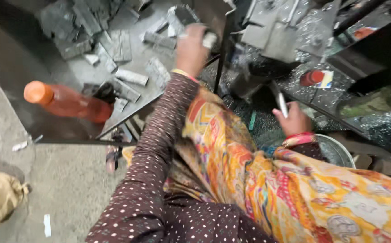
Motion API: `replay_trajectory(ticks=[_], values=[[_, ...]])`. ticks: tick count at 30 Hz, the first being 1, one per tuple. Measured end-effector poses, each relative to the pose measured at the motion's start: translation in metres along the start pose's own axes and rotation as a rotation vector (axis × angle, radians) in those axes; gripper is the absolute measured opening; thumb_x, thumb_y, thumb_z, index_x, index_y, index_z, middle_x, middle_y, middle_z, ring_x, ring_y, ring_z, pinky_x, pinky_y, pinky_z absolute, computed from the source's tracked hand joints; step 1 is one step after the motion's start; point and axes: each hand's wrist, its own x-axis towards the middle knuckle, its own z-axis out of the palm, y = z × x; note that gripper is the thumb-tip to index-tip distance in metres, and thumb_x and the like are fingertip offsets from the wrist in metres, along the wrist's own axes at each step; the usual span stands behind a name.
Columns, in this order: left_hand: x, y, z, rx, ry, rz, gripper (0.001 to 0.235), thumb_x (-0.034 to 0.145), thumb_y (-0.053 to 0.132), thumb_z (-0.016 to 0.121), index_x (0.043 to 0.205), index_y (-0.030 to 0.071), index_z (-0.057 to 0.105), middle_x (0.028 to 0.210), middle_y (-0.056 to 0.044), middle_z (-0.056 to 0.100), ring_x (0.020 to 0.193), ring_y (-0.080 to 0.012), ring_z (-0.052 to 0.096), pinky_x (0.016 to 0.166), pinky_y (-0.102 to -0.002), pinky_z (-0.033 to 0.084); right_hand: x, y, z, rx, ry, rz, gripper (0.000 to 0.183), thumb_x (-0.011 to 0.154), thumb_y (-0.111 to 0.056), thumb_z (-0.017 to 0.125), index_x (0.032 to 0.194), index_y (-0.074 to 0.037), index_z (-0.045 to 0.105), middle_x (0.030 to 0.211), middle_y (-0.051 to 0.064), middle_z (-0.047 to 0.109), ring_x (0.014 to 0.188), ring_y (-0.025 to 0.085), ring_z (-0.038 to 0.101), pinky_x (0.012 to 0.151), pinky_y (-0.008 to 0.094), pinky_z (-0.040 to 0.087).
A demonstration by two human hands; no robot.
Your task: The person places metal hinge plates onto a jig under a drill press, lowers the drill to make holes, and then drops the finished pieces into a large metal bin.
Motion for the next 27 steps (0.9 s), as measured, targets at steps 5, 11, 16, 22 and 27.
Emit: replay_trajectory(ticks=[5, 11, 16, 22, 27], values=[[-0.045, -0.164, -0.032, 0.462, -0.254, -0.511, 0.049, 0.09, 0.034, 0.072, 0.131, 0.011, 0.06, 0.126, -0.019, 0.063, 0.109, -0.0404, 0.065, 0.093, -0.057, 0.05, 0.005, -0.019, -0.016, -0.051, 0.021, -0.074, 0.055, 0.09, -0.05, 0.078, 0.118, -0.005, 0.064, 0.093, 0.025, 0.072, 0.085, 0.047, 0.069, 0.073, 0.057, 0.054], [-0.078, -0.269, 0.008, 0.531, -0.356, -0.304, 0.054, 0.086, 0.028, 0.066, 0.138, 0.016, 0.059, 0.137, -0.015, 0.061, 0.122, -0.0394, 0.059, 0.097, -0.074, 0.038, 0.0, -0.019, -0.016, 0.001, 0.009, -0.016, 0.055, 0.09, -0.049, 0.077, 0.12, -0.005, 0.063, 0.091, 0.023, 0.072, 0.086, 0.045, 0.07, 0.073, 0.055, 0.054], [-0.052, -0.278, 0.003, 0.593, -0.489, -0.473, 0.047, 0.088, 0.037, 0.073, 0.128, 0.011, 0.068, 0.129, -0.017, 0.067, 0.118, -0.0377, 0.064, 0.097, -0.054, 0.05, -0.001, -0.02, -0.009, -0.058, 0.006, 0.025, 0.056, 0.086, -0.052, 0.078, 0.121, -0.01, 0.063, 0.087, 0.02, 0.073, 0.081, 0.044, 0.071, 0.07, 0.055, 0.054], [-0.056, -0.279, -0.053, 0.14, -0.419, -0.445, 0.056, 0.077, 0.038, 0.09, 0.12, 0.007, 0.072, 0.113, -0.021, 0.071, 0.105, -0.0376, 0.067, 0.089, -0.047, 0.053, -0.002, -0.023, 0.004, 0.069, -0.009, 0.09, 0.054, 0.086, -0.051, 0.077, 0.12, -0.012, 0.061, 0.088, 0.019, 0.073, 0.082, 0.043, 0.071, 0.07, 0.054, 0.054], [-0.087, -0.276, -0.089, -0.044, -0.396, -0.408, 0.049, 0.078, 0.02, 0.089, 0.121, 0.002, 0.072, 0.104, -0.016, 0.077, 0.092, -0.0242, 0.071, 0.083, -0.038, 0.053, -0.002, -0.025, 0.015, 0.119, 0.066, 0.041, 0.051, 0.084, -0.046, 0.079, 0.117, -0.011, 0.06, 0.094, 0.02, 0.073, 0.084, 0.045, 0.07, 0.068, 0.055, 0.055]])
